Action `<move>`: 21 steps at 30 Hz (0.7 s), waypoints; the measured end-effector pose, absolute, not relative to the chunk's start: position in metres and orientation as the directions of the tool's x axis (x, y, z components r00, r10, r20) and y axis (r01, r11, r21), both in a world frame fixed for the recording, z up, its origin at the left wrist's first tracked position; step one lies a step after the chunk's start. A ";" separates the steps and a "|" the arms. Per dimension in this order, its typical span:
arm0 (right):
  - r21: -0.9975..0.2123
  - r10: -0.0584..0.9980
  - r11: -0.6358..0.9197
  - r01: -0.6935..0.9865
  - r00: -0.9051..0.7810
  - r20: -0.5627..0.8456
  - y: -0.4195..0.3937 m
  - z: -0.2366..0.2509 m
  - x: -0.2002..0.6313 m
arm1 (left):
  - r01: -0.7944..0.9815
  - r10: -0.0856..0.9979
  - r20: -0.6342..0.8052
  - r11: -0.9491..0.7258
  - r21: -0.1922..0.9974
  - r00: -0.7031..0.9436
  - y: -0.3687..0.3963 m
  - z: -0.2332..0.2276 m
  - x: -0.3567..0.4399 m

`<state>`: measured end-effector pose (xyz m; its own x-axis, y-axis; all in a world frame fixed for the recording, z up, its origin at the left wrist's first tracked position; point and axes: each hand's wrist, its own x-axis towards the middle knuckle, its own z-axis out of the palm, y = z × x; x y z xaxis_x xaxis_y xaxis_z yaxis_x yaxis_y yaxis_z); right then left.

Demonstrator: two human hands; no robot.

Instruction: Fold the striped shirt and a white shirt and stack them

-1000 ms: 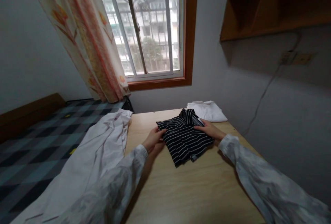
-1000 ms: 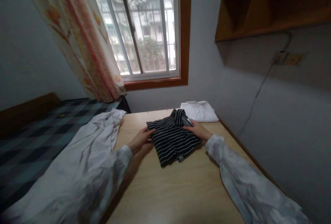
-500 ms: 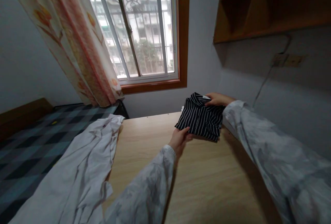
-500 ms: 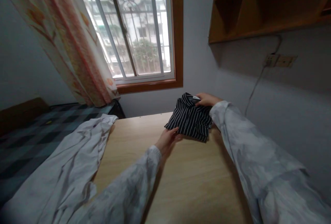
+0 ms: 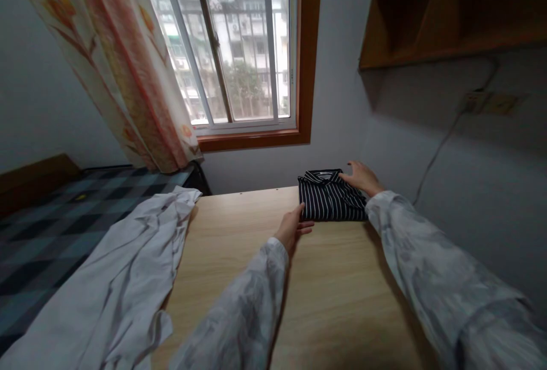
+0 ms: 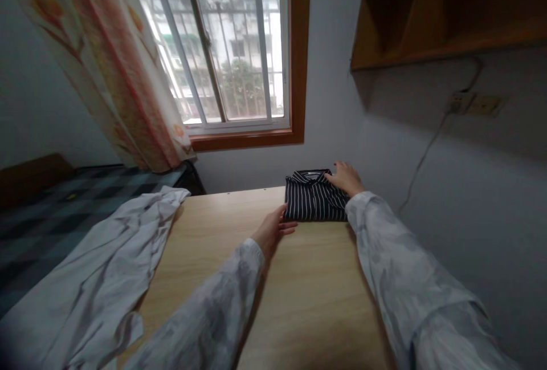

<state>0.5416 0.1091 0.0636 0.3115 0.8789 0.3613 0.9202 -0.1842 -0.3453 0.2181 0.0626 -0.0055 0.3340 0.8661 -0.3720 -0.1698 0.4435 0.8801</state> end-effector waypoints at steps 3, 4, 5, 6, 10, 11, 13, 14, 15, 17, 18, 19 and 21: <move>-0.456 0.815 -0.323 0.829 0.489 0.310 0.088 0.038 0.557 | -0.075 0.873 -0.355 0.400 0.914 0.335 0.087 0.002 0.215; -0.491 0.818 -0.354 0.796 0.518 0.251 0.082 0.033 0.560 | -0.031 0.878 -0.354 0.384 0.923 0.321 0.094 0.004 0.217; -0.527 0.828 -0.379 0.761 0.533 0.174 0.077 0.028 0.562 | 0.017 0.882 -0.361 0.374 0.927 0.301 0.102 0.006 0.220; -0.562 0.841 -0.397 0.725 0.533 0.093 0.073 0.024 0.563 | 0.060 0.886 -0.369 0.368 0.928 0.280 0.108 0.007 0.224; -0.649 0.855 -0.427 0.630 0.514 -0.063 0.067 0.017 0.554 | 0.130 0.894 -0.377 0.355 0.926 0.242 0.127 0.013 0.239; -0.654 0.857 -0.423 0.627 0.511 -0.064 0.068 0.016 0.551 | 0.137 0.896 -0.373 0.349 0.927 0.242 0.129 0.013 0.242; -0.660 0.862 -0.411 0.629 0.503 -0.057 0.072 0.015 0.544 | 0.146 0.901 -0.360 0.333 0.931 0.241 0.133 0.014 0.247; -0.667 0.864 -0.405 0.625 0.501 -0.055 0.074 0.014 0.542 | 0.148 0.904 -0.352 0.324 0.934 0.241 0.135 0.014 0.248; -0.677 0.865 -0.398 0.619 0.499 -0.052 0.076 0.014 0.540 | 0.150 0.908 -0.344 0.315 0.937 0.240 0.137 0.014 0.250; -0.698 0.866 -0.383 0.606 0.498 -0.043 0.078 0.013 0.537 | 0.155 0.915 -0.328 0.298 0.942 0.234 0.141 0.013 0.251; -0.706 0.865 -0.377 0.599 0.500 -0.036 0.078 0.013 0.537 | 0.160 0.918 -0.322 0.291 0.943 0.229 0.143 0.012 0.251; -0.713 0.862 -0.373 0.594 0.506 -0.030 0.077 0.013 0.537 | 0.166 0.920 -0.320 0.287 0.943 0.225 0.144 0.011 0.250; -0.691 0.852 -0.379 0.616 0.524 0.000 0.072 0.011 0.538 | 0.179 0.921 -0.320 0.284 0.942 0.224 0.147 0.008 0.249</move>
<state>0.5376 0.0724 0.0113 0.5238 0.8519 -0.0001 0.6160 -0.3788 -0.6907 0.2491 0.1466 0.0084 0.2236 0.9205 -0.3204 0.1789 0.2844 0.9419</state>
